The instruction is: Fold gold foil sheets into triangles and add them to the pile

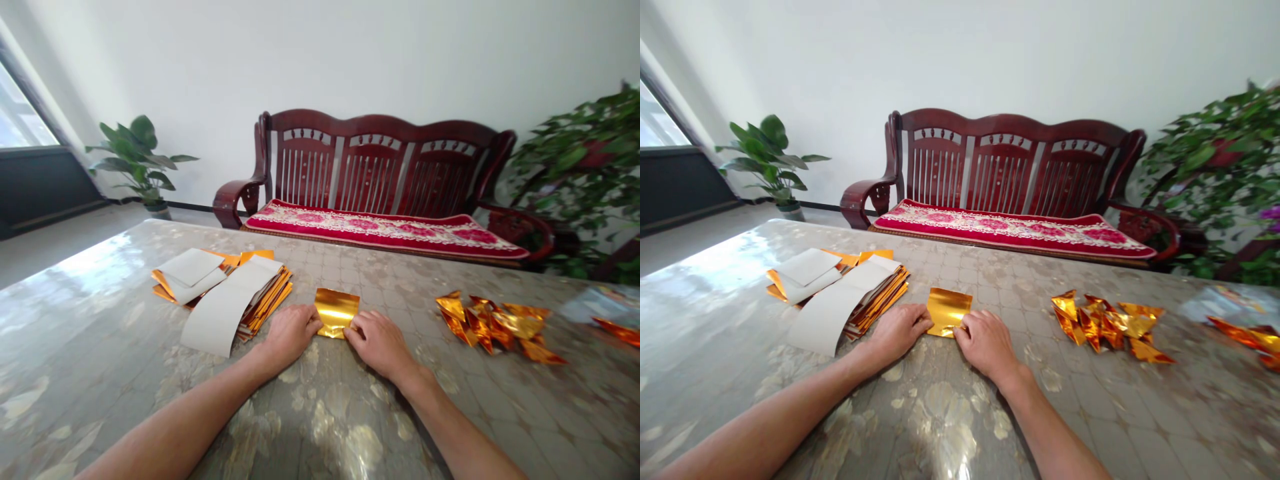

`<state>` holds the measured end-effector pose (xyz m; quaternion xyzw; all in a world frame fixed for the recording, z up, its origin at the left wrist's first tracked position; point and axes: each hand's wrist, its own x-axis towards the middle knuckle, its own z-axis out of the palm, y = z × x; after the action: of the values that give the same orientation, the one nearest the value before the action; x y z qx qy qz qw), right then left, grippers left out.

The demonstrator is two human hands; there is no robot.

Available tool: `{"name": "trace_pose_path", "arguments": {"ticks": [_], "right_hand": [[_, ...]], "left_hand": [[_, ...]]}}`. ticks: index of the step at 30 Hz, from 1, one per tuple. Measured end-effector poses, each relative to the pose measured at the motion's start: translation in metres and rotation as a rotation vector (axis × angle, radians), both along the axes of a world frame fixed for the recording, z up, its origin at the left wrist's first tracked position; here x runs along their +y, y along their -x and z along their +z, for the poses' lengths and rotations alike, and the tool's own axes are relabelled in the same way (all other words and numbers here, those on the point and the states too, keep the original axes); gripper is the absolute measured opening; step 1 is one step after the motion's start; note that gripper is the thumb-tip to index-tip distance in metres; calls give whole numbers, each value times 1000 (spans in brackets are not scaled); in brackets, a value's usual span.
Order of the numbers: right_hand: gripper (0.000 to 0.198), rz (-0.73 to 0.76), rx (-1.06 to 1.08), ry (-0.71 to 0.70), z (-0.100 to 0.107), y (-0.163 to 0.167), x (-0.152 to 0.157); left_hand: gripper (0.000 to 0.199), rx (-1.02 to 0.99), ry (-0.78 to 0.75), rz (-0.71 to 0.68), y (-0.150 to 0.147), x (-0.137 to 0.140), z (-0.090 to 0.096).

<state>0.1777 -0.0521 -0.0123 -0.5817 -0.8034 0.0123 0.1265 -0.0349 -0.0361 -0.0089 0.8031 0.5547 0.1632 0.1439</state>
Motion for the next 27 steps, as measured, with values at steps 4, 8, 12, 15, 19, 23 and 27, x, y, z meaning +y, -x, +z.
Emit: {"name": "trace_pose_path", "arguments": {"ticks": [4,8,12,15,19,23,27], "right_hand": [[24,-22,-17,7,1,1,0],[24,-30,-46,5,2,2,-1],[23,-34,-80,1,2,4,0],[23,-44,-93,-4,3,5,-1],[22,-51,-98,-8,3,6,-2],[21,-66,-80,-25,3,5,-4],[20,-62,-25,-53,2,1,-4]], "left_hand": [[16,-12,-5,-1,-1,-1,0],[13,14,2,-1,-2,0,2],[11,63,-2,-14,-3,1,4],[10,88,0,-12,-5,1,4],[9,87,2,-12,-5,0,3],[8,77,-79,-33,-3,0,0],[14,58,-207,-138,-1,-2,-5]]}}
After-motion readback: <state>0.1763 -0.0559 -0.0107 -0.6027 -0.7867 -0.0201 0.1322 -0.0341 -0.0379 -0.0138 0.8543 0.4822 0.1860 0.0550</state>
